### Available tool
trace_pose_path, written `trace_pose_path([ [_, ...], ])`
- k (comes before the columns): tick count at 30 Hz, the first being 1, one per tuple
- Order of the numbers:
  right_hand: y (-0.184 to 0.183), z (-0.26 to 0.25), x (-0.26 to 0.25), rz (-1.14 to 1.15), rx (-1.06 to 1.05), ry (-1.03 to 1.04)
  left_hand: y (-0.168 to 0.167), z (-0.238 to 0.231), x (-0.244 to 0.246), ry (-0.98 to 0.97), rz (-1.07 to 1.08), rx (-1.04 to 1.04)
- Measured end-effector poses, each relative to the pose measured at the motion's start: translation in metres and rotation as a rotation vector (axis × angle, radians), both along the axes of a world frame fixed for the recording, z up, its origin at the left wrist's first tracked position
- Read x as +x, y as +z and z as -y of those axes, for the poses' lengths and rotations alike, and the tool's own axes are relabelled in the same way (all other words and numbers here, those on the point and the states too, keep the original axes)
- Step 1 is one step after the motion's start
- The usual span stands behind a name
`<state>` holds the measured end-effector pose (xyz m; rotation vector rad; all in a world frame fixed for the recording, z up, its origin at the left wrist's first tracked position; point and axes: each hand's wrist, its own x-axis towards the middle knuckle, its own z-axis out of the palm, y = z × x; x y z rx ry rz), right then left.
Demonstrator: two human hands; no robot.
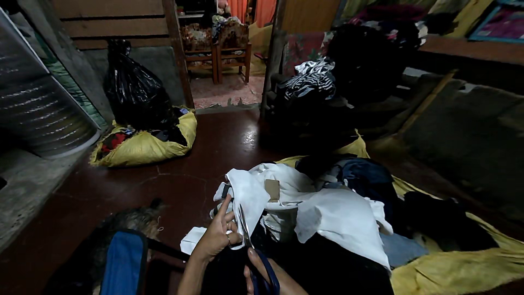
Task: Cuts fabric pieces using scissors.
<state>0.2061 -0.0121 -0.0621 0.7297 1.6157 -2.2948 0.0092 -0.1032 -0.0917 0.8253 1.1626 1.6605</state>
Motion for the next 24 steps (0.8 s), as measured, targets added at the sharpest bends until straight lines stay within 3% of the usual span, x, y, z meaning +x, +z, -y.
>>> trace_pose_path([
  [20, 0.004, 0.001, -0.012, 0.014, 0.086, -0.141, 0.007, 0.003, -0.009, -0.022, -0.06, -0.073],
  [24, 0.005, 0.002, -0.009, 0.004, 0.103, -0.163, 0.023, 0.001, -0.02, 0.094, -0.092, -0.147],
])
